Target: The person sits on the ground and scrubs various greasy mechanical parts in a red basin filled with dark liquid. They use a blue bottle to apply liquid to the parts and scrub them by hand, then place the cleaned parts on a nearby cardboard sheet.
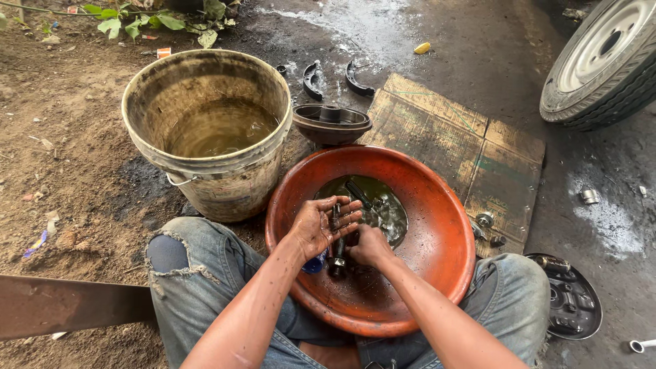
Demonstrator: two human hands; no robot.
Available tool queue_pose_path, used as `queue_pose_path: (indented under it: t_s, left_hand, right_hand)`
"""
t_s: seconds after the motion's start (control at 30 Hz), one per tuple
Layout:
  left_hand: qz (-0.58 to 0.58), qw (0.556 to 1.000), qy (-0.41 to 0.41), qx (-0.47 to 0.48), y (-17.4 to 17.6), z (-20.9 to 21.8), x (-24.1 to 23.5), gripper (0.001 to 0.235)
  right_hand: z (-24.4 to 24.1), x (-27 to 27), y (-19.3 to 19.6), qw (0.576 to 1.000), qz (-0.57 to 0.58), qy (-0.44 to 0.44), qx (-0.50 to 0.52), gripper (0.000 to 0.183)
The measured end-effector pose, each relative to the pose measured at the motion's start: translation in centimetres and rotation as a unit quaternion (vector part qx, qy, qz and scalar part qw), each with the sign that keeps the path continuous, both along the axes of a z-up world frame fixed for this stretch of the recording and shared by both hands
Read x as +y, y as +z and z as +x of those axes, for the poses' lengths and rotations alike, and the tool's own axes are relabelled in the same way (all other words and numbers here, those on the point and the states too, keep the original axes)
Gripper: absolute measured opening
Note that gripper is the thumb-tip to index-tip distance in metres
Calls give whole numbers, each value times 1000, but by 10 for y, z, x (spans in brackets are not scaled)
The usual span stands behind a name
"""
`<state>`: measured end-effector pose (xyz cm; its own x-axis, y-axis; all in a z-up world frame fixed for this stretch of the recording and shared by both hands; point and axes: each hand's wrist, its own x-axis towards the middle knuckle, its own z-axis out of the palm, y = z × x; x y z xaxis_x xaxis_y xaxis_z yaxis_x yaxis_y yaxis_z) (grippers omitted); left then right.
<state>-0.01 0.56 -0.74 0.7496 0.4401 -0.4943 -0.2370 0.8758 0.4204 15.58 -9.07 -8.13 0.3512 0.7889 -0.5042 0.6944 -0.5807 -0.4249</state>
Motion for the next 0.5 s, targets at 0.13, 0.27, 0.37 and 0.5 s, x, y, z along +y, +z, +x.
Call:
queue_pose_path:
  t_s: [0.13, 0.27, 0.37, 0.5]
  left_hand:
    - [2, 1000, 3, -2, 2, 0, -2, 29]
    - [9, 1000, 8, 0, 5, 0, -2, 27]
    - [13, 999, 20, 21, 8, -4, -1, 27]
    - [22, 998, 34, 45, 10, -7, 0, 25]
  right_hand:
    - [-5, 7, -15, 995, -31, -88, 37, 64]
    - [-7, 6, -26, 993, 60, -98, 34, 64]
    - [-8, 11, -33, 989, 32, -135, 48, 59]
    - [6, 14, -36, 996, 31, -84, -18, 31]
